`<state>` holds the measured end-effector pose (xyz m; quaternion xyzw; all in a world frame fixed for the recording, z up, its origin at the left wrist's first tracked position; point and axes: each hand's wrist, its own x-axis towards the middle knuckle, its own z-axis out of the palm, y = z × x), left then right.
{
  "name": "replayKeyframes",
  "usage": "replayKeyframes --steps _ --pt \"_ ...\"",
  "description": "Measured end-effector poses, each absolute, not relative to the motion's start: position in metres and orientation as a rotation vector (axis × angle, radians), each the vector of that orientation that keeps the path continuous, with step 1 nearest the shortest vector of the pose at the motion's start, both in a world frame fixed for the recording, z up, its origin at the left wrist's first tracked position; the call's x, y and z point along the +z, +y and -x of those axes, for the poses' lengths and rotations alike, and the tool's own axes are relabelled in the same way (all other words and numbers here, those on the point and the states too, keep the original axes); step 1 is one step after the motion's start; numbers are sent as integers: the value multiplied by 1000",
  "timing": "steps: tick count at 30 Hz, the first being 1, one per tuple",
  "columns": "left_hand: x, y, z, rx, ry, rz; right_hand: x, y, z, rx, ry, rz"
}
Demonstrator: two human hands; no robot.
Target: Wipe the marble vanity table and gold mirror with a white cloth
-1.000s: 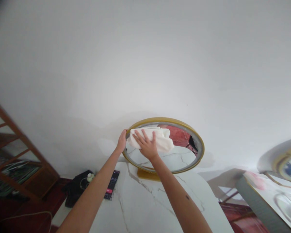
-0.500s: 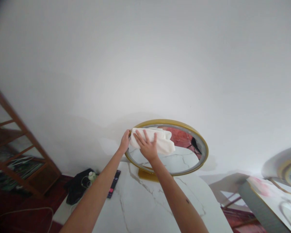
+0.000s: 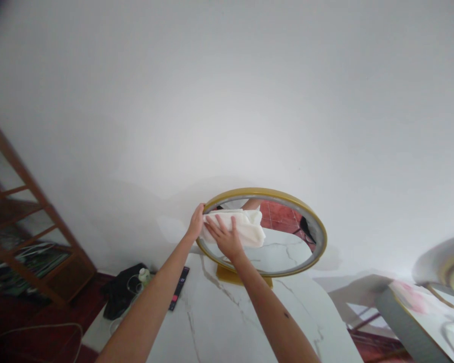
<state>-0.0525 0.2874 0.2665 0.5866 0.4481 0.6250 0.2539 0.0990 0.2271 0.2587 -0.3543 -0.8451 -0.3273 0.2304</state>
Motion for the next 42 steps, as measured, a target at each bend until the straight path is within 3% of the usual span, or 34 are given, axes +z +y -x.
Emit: replayKeyframes --steps 8,21,30,42 --pt "270 282 52 1695 1185 -1633 304 218 -102 -809 -2005 1303" --pt "270 285 52 1698 1207 -1619 285 218 -106 -855 -2285 1133" --pt "272 279 52 1686 1182 -1633 309 218 -106 -839 -2057 1251" --pt "269 284 52 1676 1207 -1493 250 218 -98 -844 -2347 1064"
